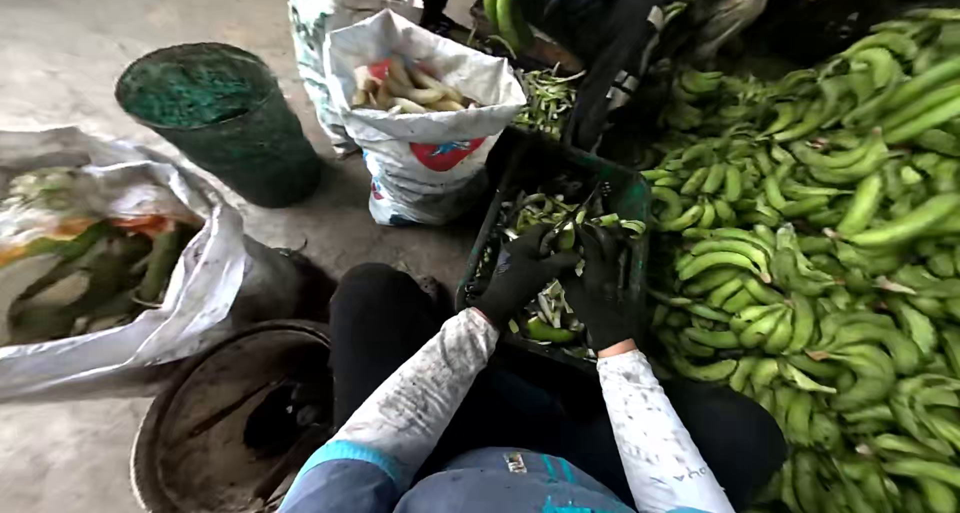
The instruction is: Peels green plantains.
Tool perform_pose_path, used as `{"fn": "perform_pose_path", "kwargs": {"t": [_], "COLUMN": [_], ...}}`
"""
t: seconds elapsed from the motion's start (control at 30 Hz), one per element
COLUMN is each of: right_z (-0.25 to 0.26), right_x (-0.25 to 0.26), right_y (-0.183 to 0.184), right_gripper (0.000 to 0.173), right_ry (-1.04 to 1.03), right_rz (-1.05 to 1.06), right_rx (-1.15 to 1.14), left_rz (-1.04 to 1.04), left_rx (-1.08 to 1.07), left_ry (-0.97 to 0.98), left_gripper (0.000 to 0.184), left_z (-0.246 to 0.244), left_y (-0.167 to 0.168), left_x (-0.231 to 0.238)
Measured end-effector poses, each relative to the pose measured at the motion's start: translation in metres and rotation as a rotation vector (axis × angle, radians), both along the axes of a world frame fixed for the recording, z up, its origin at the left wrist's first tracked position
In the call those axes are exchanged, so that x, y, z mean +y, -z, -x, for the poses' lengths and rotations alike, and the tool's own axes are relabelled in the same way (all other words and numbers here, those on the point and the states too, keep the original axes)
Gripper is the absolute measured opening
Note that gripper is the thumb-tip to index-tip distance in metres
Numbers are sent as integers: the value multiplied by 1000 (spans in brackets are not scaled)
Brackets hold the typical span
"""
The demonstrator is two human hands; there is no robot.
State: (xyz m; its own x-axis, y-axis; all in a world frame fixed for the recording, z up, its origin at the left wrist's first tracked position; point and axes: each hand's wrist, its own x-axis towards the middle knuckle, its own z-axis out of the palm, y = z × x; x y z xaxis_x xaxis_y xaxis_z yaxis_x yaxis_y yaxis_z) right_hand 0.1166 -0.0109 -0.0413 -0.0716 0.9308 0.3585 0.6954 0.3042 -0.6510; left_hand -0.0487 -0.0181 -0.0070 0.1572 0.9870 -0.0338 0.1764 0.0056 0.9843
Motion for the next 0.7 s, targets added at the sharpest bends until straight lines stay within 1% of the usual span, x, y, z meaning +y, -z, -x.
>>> {"fn": "perform_pose_path", "kwargs": {"t": [0.03,0.07,0.1,0.13,0.17,0.2,0.23,0.27,0.3,0.33,0.37,0.4,0.47,0.5,0.6,0.67,0.7], "right_z": [-2,-4,-5,-5,-7,-10,-10,-8,-8,-8,-10,-15,-24,-29,-37,-44,-47], "right_x": [-2,-4,-7,-9,-10,-10,-13,-17,-22,-24,-24,-22,-15,-12,1,25,32], "right_y": [0,-1,-4,-9,-14,-15,-17,-22,-25,-27,-29,-30,-36,-39,-48,-47,-47], "right_gripper": [59,56,48,33,25,31,35,35,32,30,31,36,39,38,38,35,34], "right_ry": [-5,14,61,99,91,26,-34,-45,-30,34,93,137,205,215,248,247,241], "right_rz": [38,131,245,359,468,542,558,541,503,466,430,410,363,310,58,-155,-208], "right_rx": [135,372,691,1011,1294,1473,1527,1485,1373,1255,1130,1054,1085,1127,1117,1154,1164], "left_rz": [-66,-147,-230,-314,-385,-448,-489,-517,-527,-475,-364,-246,-114,-109,-179,-191,-198], "left_rx": [19,51,95,141,191,233,264,279,278,255,203,135,36,36,31,22,26], "left_ry": [-10,-14,-6,9,41,72,108,136,152,174,196,206,227,239,329,374,377], "left_gripper": [45,46,48,49,50,50,49,49,50,53,58,61,46,43,54,53,52], "left_z": [-1,-3,-6,-9,-13,-17,-21,-26,-29,-31,-30,-29,-26,-25,-28,-34,-36], "left_y": [-1,-1,0,3,8,15,21,26,31,31,27,23,17,17,21,18,18], "left_x": [-1,-1,0,0,-1,-2,-3,-6,-10,-14,-18,-22,-30,-33,-40,-42,-43]}}
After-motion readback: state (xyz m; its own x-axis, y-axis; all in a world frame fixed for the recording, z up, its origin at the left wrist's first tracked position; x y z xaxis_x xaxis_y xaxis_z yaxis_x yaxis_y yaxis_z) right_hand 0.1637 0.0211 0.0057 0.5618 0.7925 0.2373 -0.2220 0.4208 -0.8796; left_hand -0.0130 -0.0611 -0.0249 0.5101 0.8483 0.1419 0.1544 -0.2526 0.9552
